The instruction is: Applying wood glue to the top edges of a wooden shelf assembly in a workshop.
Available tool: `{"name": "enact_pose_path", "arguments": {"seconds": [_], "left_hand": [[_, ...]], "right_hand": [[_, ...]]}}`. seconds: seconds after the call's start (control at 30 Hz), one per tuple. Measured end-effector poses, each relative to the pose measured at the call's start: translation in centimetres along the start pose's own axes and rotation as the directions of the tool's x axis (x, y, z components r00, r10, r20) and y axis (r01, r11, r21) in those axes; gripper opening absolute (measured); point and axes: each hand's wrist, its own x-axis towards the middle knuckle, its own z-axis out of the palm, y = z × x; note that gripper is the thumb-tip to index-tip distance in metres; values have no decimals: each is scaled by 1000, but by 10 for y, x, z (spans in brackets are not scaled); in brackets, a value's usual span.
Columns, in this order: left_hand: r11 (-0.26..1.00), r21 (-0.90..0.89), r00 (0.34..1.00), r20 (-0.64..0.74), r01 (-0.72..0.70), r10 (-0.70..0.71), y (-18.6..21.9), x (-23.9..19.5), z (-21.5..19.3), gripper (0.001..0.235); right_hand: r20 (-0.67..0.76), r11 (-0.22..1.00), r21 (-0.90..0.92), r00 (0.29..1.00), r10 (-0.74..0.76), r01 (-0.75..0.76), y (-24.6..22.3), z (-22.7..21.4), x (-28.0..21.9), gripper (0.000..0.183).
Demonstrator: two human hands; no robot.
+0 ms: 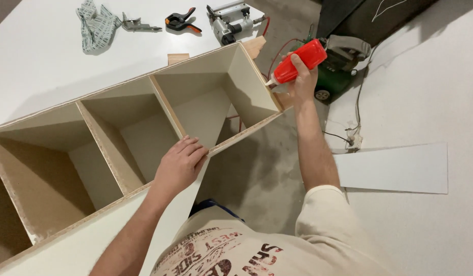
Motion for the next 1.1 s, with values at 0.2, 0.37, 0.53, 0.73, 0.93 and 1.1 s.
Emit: {"name": "enact_pose_path", "arguments": {"seconds": [0.2, 0.37, 0.53, 0.73, 0.93, 1.1], "left_hand": [[987, 157, 989, -142, -27, 50, -8, -7, 21, 10], [987, 159, 987, -148, -39, 63, -10, -8, 24, 9], [990, 134, 986, -155, -41, 61, -14, -10, 28, 12], [990, 124, 982, -164, -72, 92, -11, -12, 24, 10], [989, 135, 988, -135, -55, 73, -10, -12, 22, 9], [986, 161, 984, -160, -52, 78, -9, -14, 24, 10]], "right_hand": [[-34, 999, 15, 999, -36, 37, 4, -27, -9, 43], [-46, 999, 10, 998, -51, 51, 3, -43, -17, 45], [-48, 998, -23, 997, -52, 51, -3, -54, -26, 46], [-71, 996, -69, 996, -58, 53, -11, -66, -43, 47], [-87, 996, -65, 994, -59, 54, -20, -68, -57, 50], [-61, 994, -69, 994, -91, 87, -18, -77, -61, 49]]}}
